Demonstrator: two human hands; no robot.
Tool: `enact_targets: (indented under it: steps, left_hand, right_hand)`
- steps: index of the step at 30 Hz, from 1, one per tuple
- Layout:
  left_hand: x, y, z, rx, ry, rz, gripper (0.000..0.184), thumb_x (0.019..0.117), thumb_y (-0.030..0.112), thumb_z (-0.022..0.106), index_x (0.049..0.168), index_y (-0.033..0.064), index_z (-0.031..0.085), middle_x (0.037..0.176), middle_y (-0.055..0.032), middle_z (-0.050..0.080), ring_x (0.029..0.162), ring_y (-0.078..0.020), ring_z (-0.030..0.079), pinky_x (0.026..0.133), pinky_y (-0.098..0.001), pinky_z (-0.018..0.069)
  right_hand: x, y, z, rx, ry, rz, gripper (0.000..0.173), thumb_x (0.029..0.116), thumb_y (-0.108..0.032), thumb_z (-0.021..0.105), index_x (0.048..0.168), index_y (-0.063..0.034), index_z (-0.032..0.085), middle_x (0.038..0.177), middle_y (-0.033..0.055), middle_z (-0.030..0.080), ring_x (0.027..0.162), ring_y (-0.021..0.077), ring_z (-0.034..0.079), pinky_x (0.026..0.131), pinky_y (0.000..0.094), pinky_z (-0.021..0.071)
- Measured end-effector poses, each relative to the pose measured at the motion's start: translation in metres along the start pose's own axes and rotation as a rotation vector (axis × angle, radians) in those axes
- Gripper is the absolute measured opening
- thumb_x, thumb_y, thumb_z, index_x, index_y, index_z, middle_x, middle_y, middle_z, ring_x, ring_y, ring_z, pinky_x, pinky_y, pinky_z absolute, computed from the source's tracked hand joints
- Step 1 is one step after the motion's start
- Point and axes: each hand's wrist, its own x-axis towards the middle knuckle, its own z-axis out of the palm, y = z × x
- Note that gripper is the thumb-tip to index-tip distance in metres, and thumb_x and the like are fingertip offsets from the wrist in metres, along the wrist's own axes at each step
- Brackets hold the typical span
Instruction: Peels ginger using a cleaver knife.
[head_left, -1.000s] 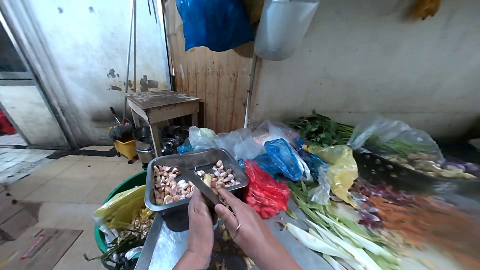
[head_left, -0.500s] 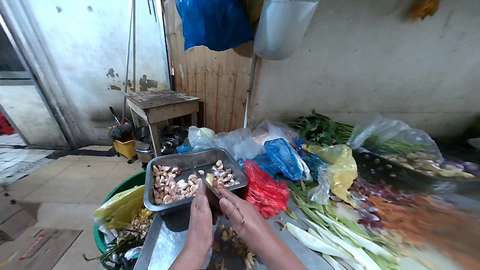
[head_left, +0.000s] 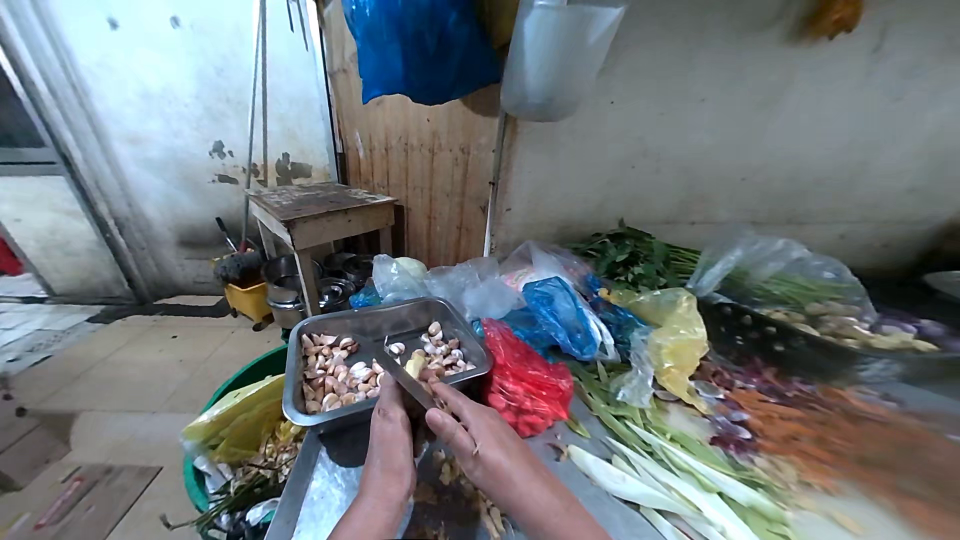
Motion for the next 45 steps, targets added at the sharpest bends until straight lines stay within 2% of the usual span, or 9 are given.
enact_targets:
  steps: [4, 12, 15, 18, 21, 28, 35, 40, 45]
  left_hand:
    - [0.000, -0.001, 0.001, 0.002, 0.002, -0.018, 0.060, 0.1135, 0.036, 0.010, 0.104, 0.0043, 0.060, 0.073, -0.0041, 0.066, 0.053, -0.0085, 0.059, 0.045, -0.0209, 0.0473]
    - [0.002, -0.004, -0.005, 0.019, 0.008, 0.028, 0.059, 0.1132, 0.034, 0.010, 0.108, 0.0030, 0.060, 0.078, -0.0054, 0.068, 0.057, -0.0099, 0.063, 0.048, -0.0231, 0.0512]
    - [0.002, 0.000, -0.005, -0.030, 0.027, 0.009, 0.061, 0.1129, 0.038, 0.010, 0.098, 0.0039, 0.059, 0.068, -0.0054, 0.065, 0.052, -0.0108, 0.061, 0.045, -0.0242, 0.0514]
    - [0.004, 0.007, -0.002, -0.116, 0.066, -0.078, 0.063, 0.1131, 0.042, 0.012, 0.087, 0.0046, 0.056, 0.055, -0.0052, 0.058, 0.041, -0.0107, 0.054, 0.037, -0.0233, 0.0446]
    - [0.006, 0.010, -0.003, -0.142, 0.083, -0.123, 0.064, 0.1127, 0.044, 0.013, 0.084, 0.0052, 0.055, 0.055, -0.0065, 0.057, 0.041, -0.0128, 0.054, 0.037, -0.0258, 0.0449]
    - [0.007, 0.009, -0.003, -0.172, 0.076, -0.062, 0.057, 0.1134, 0.039, 0.015, 0.095, 0.0053, 0.057, 0.067, -0.0075, 0.065, 0.052, -0.0140, 0.063, 0.045, -0.0272, 0.0527]
    - [0.007, 0.010, -0.002, -0.185, 0.063, -0.069, 0.059, 0.1129, 0.042, 0.013, 0.093, 0.0059, 0.056, 0.062, -0.0066, 0.062, 0.047, -0.0135, 0.059, 0.041, -0.0262, 0.0499]
    - [0.007, 0.008, -0.004, -0.184, 0.026, -0.059, 0.061, 0.1124, 0.043, 0.013, 0.099, 0.0044, 0.058, 0.071, -0.0088, 0.066, 0.054, -0.0145, 0.064, 0.046, -0.0273, 0.0532]
    - [0.007, 0.007, -0.003, -0.192, 0.054, -0.096, 0.060, 0.1131, 0.042, 0.016, 0.095, 0.0038, 0.058, 0.065, -0.0087, 0.065, 0.050, -0.0140, 0.061, 0.043, -0.0266, 0.0510]
  right_hand:
    - [0.000, 0.001, 0.000, -0.014, -0.011, 0.007, 0.080, 0.1016, -0.069, 0.030, 0.158, -0.0123, 0.040, 0.145, 0.0141, 0.058, 0.130, 0.0289, 0.059, 0.108, 0.0555, 0.0446]
    - [-0.001, 0.000, 0.001, -0.028, -0.006, -0.016, 0.081, 0.1009, -0.070, 0.031, 0.156, -0.0106, 0.043, 0.142, 0.0155, 0.060, 0.129, 0.0298, 0.059, 0.107, 0.0556, 0.0455]
    - [-0.001, 0.002, -0.001, -0.022, -0.012, -0.044, 0.083, 0.1004, -0.071, 0.031, 0.156, -0.0102, 0.043, 0.141, 0.0162, 0.061, 0.128, 0.0299, 0.060, 0.107, 0.0551, 0.0459]
    - [0.000, 0.004, -0.002, -0.012, -0.005, -0.085, 0.080, 0.1014, -0.070, 0.029, 0.153, -0.0108, 0.047, 0.131, 0.0148, 0.066, 0.118, 0.0282, 0.064, 0.102, 0.0529, 0.0489]
    - [-0.001, 0.005, -0.004, -0.008, 0.000, -0.100, 0.080, 0.1011, -0.070, 0.029, 0.152, -0.0121, 0.049, 0.129, 0.0124, 0.067, 0.117, 0.0267, 0.065, 0.102, 0.0522, 0.0494]
    - [-0.004, 0.001, -0.004, -0.077, 0.010, -0.076, 0.082, 0.1004, -0.070, 0.033, 0.156, -0.0116, 0.044, 0.144, 0.0163, 0.059, 0.132, 0.0303, 0.058, 0.109, 0.0534, 0.0447]
    - [-0.004, 0.003, -0.003, -0.084, 0.032, -0.092, 0.083, 0.0997, -0.072, 0.031, 0.157, -0.0125, 0.043, 0.143, 0.0153, 0.060, 0.130, 0.0297, 0.059, 0.109, 0.0530, 0.0458]
    - [-0.004, 0.002, -0.005, -0.091, 0.004, -0.078, 0.085, 0.0990, -0.074, 0.030, 0.158, -0.0138, 0.040, 0.144, 0.0150, 0.059, 0.131, 0.0291, 0.058, 0.109, 0.0533, 0.0453]
    - [-0.005, 0.001, -0.004, -0.107, 0.011, -0.066, 0.084, 0.1001, -0.072, 0.031, 0.157, -0.0113, 0.042, 0.142, 0.0168, 0.060, 0.130, 0.0307, 0.059, 0.108, 0.0532, 0.0460]
